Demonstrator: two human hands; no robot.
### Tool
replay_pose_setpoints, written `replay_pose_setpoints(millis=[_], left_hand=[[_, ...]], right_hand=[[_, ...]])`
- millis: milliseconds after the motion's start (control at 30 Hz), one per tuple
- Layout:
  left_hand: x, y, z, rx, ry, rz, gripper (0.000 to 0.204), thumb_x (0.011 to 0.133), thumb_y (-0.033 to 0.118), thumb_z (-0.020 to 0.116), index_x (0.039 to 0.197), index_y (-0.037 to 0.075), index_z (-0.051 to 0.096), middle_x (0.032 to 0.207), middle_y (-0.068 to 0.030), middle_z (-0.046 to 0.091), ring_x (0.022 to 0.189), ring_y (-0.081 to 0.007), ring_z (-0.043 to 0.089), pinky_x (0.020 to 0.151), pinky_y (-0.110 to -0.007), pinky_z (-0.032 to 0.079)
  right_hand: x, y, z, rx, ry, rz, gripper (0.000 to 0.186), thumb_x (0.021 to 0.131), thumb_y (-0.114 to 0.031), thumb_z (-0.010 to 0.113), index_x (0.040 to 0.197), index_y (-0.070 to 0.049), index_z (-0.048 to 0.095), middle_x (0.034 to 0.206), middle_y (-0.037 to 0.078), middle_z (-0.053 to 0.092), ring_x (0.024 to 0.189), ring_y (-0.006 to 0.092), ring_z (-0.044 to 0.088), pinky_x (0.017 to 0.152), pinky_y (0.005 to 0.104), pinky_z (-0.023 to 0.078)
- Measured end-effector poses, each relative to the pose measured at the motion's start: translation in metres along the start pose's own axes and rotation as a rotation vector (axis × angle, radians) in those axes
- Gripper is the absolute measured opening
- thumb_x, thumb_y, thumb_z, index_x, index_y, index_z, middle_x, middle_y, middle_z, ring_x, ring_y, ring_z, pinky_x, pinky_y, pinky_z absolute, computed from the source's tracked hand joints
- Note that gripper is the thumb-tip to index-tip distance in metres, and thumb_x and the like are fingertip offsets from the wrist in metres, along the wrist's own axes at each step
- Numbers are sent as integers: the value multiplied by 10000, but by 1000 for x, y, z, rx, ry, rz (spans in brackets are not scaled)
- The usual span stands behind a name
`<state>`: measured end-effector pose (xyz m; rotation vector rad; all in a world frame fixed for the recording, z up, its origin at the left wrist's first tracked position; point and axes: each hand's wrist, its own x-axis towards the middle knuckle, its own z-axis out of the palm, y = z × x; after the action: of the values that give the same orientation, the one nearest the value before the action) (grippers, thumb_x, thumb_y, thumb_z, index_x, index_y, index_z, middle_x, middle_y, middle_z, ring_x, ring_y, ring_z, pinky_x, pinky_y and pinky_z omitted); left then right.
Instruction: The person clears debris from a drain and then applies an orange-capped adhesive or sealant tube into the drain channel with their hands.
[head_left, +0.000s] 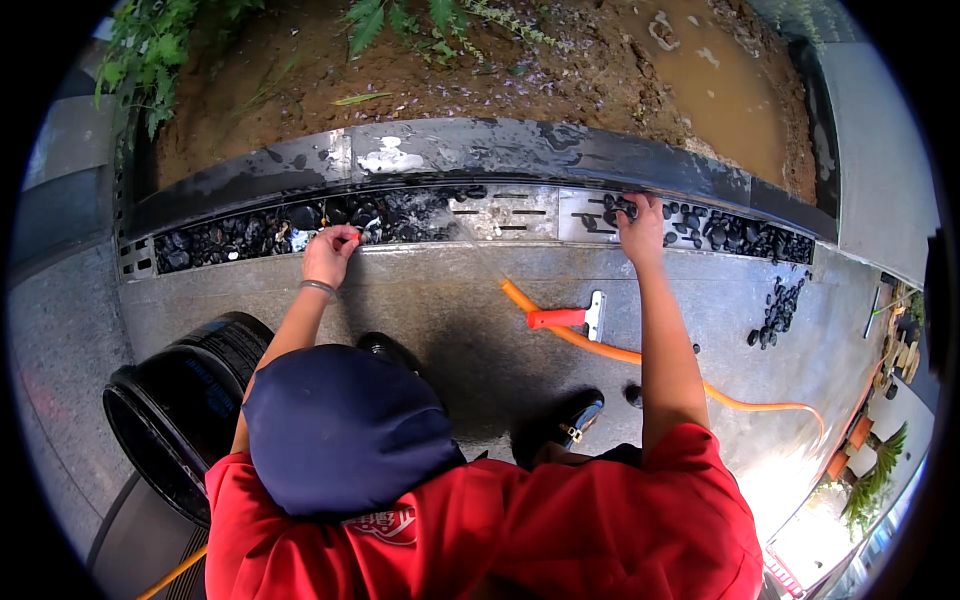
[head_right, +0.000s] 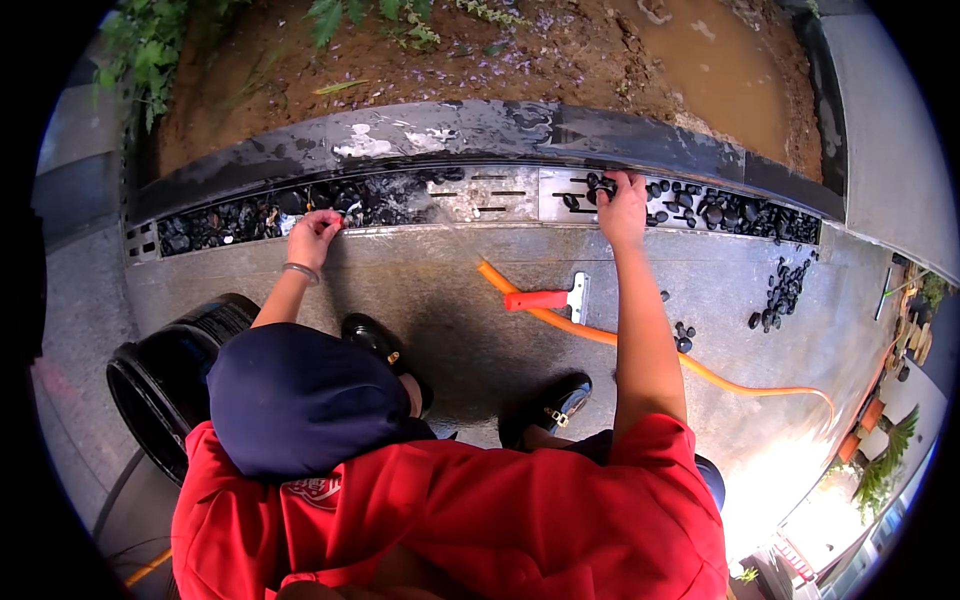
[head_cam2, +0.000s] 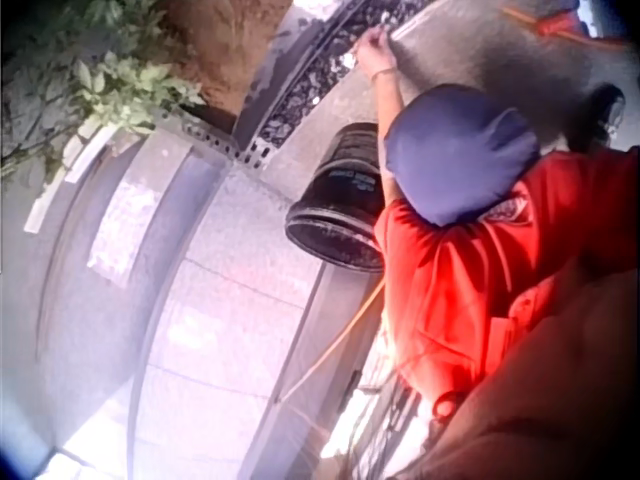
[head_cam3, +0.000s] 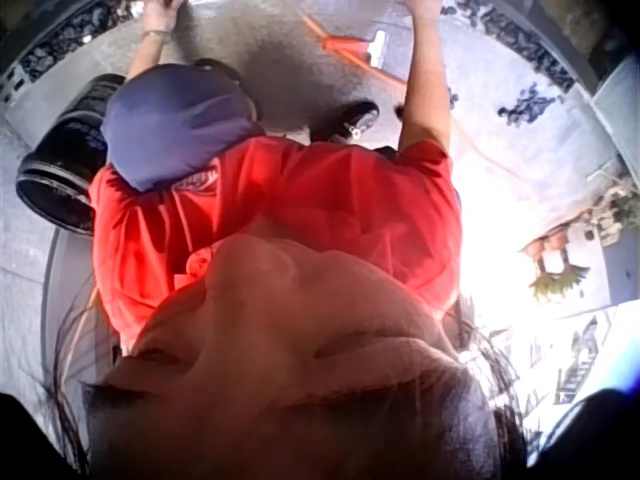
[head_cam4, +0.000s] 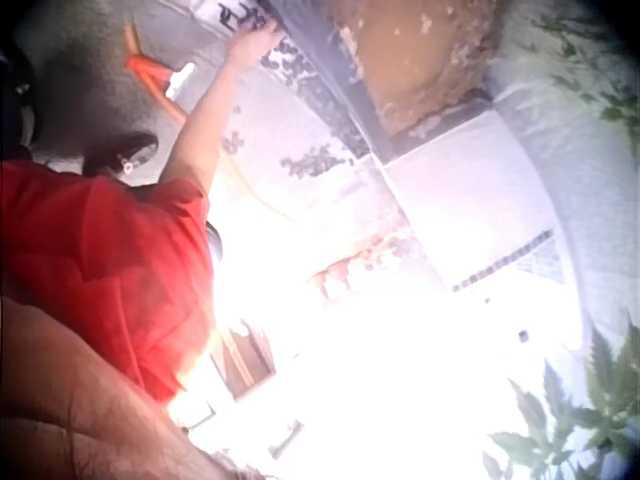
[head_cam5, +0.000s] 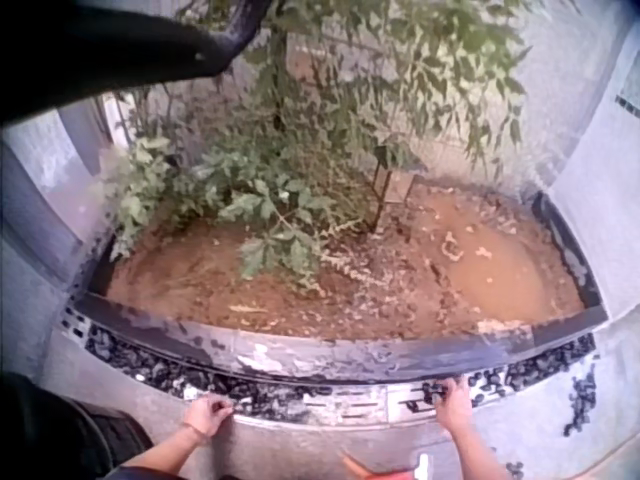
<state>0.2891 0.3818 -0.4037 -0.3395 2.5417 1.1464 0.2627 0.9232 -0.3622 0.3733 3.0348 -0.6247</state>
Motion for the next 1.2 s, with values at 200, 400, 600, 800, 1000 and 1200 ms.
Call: replay_pose_setpoints(millis=[200,400,600,800,1000,1200], left_hand=[[-42,37,-42,-785,-13,-221,204,924,56,677,1128,56,672,1066,-27,718,939,-74,646,857,-239,510],[-177,152,-189,-473,350,80,186,931,-1,637,1115,21,639,1061,-40,679,973,-115,635,896,-261,501],[-309,63,-383,94,708,-14,182,977,58,608,1140,-18,632,1126,-76,687,1058,-146,639,968,-285,482],[-260,103,-334,706,804,145,350,911,18,665,1253,83,628,1254,-77,582,1068,-173,590,869,-284,499],[-81,105,-129,145,375,120,320,836,141,779,1105,36,639,970,-63,666,862,-156,636,754,-291,509],[2,-35,-37,513,374,-181,600,708,438,853,1149,94,636,1172,-127,598,1060,-295,607,892,-416,490]], right_hand=[[-16,-3,15,156,10,-55,293,806,-97,730,1090,-100,655,1229,173,558,1151,369,548,971,434,465],[-26,-23,36,231,-129,-185,173,844,-96,692,1016,-84,673,1098,114,639,1014,317,631,867,405,517],[-39,-77,44,371,-374,-206,128,891,-140,651,1010,-104,681,978,73,667,904,265,669,785,388,532],[-55,-105,41,419,-371,-238,112,903,-176,644,987,-113,684,956,63,672,893,260,671,778,382,535],[-72,-127,32,431,-378,-231,116,908,-166,634,991,-102,684,968,67,669,866,267,677,758,386,539],[-86,-136,36,473,-400,-285,109,898,-143,652,988,-88,679,934,79,668,846,273,675,737,384,534]])
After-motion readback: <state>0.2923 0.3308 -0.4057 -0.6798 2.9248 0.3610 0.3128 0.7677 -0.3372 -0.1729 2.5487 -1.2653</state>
